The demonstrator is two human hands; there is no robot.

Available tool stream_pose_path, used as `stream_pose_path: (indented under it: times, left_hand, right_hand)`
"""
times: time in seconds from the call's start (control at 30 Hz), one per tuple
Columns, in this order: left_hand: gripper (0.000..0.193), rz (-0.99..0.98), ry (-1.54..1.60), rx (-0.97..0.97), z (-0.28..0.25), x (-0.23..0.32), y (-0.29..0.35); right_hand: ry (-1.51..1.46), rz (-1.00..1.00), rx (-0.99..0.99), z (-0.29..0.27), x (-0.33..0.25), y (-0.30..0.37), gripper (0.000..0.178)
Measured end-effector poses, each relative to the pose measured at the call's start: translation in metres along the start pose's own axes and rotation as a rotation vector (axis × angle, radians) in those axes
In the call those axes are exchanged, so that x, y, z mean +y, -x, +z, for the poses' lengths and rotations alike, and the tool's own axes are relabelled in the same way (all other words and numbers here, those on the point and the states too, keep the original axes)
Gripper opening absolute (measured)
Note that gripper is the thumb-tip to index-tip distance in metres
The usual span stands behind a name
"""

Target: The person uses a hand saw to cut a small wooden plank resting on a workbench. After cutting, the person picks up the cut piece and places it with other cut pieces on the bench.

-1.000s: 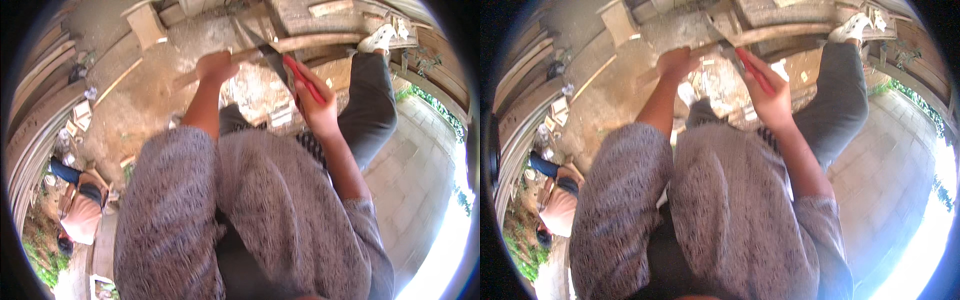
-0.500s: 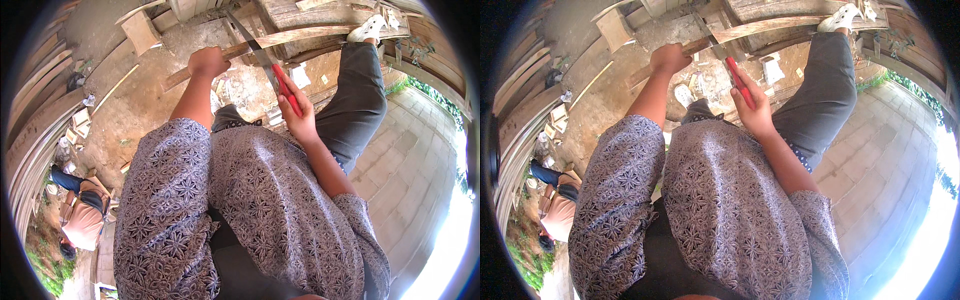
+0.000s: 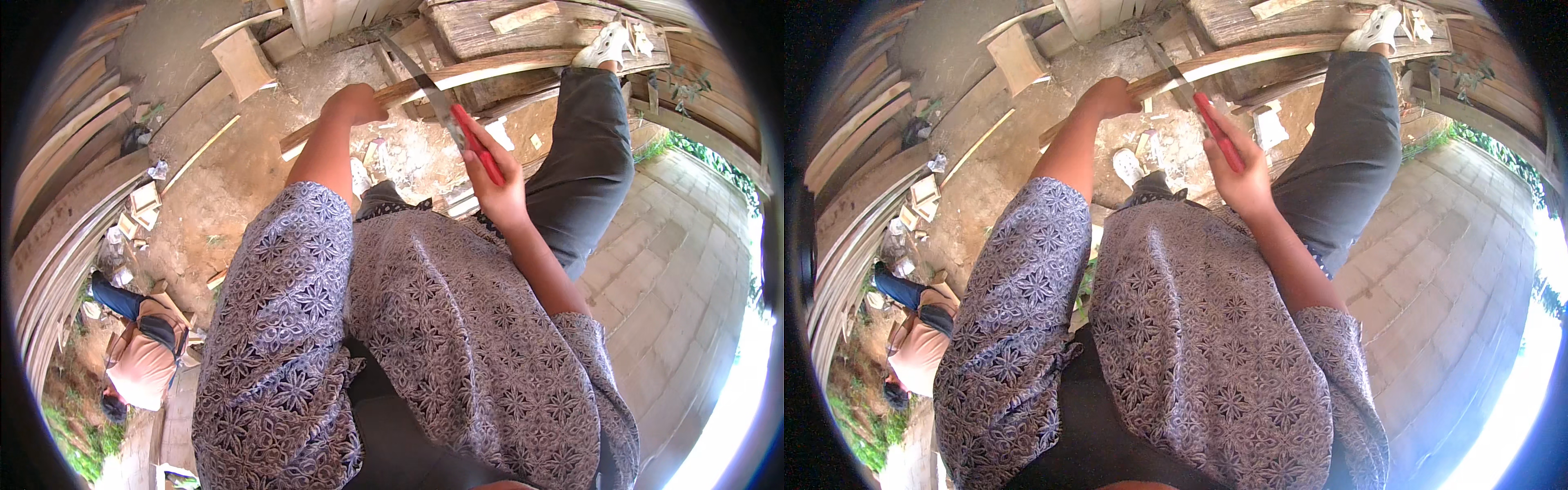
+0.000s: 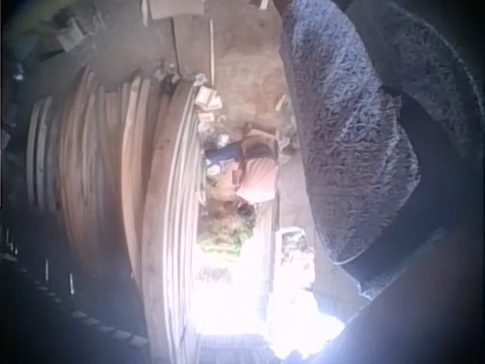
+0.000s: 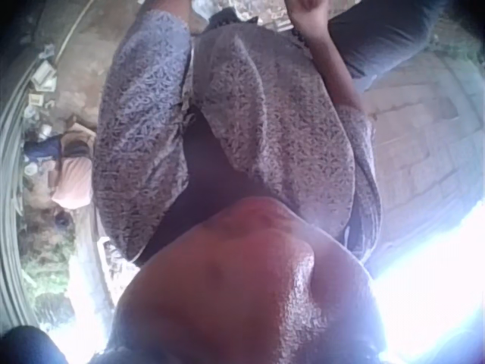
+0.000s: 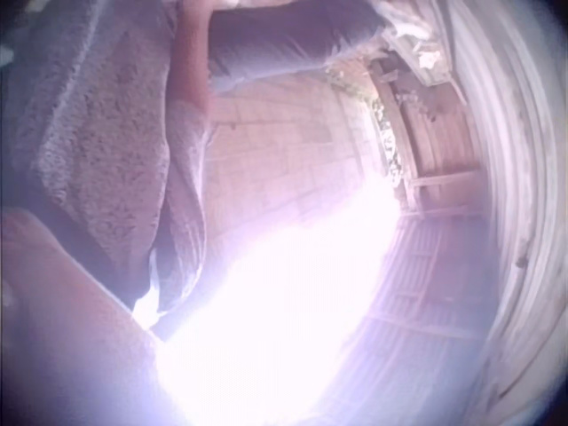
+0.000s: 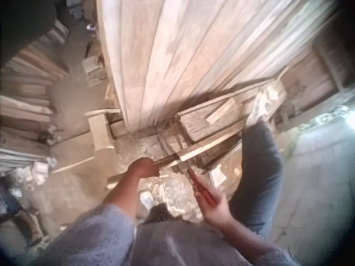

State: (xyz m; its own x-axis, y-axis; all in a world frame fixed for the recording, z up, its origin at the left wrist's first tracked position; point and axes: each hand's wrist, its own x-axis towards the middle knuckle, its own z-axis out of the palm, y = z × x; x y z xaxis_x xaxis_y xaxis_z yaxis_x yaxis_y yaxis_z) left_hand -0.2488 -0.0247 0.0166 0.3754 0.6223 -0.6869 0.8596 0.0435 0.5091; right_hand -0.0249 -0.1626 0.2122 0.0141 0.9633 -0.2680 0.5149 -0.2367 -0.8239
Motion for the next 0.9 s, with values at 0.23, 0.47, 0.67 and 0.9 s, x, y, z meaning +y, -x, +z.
stream_pose_path:
  times: [0.23,0.47,0.67,0.9]
  left_hand:
    - [0.054,-0.034,-0.012,0.006,0.003,0.000,0.003]
    - [0.053,-0.041,-0.096,0.020,-0.014,0.006,-0.006]
    - [0.051,-0.070,-0.169,0.100,-0.010,0.015,0.015]
    - [0.030,-0.195,-0.168,0.368,0.027,0.025,0.022]
  right_hand:
    - [-0.072,0.122,-0.116,-0.055,-0.067,0.053,0.047]
    - [-0.012,-0.094,0.023,0.021,-0.021,-0.018,0.041]
    - [-0.062,0.017,0.024,0.001,-0.013,-0.020,0.041]
    - [-0.098,0.004,0.005,0.007,-0.014,-0.028,0.043]
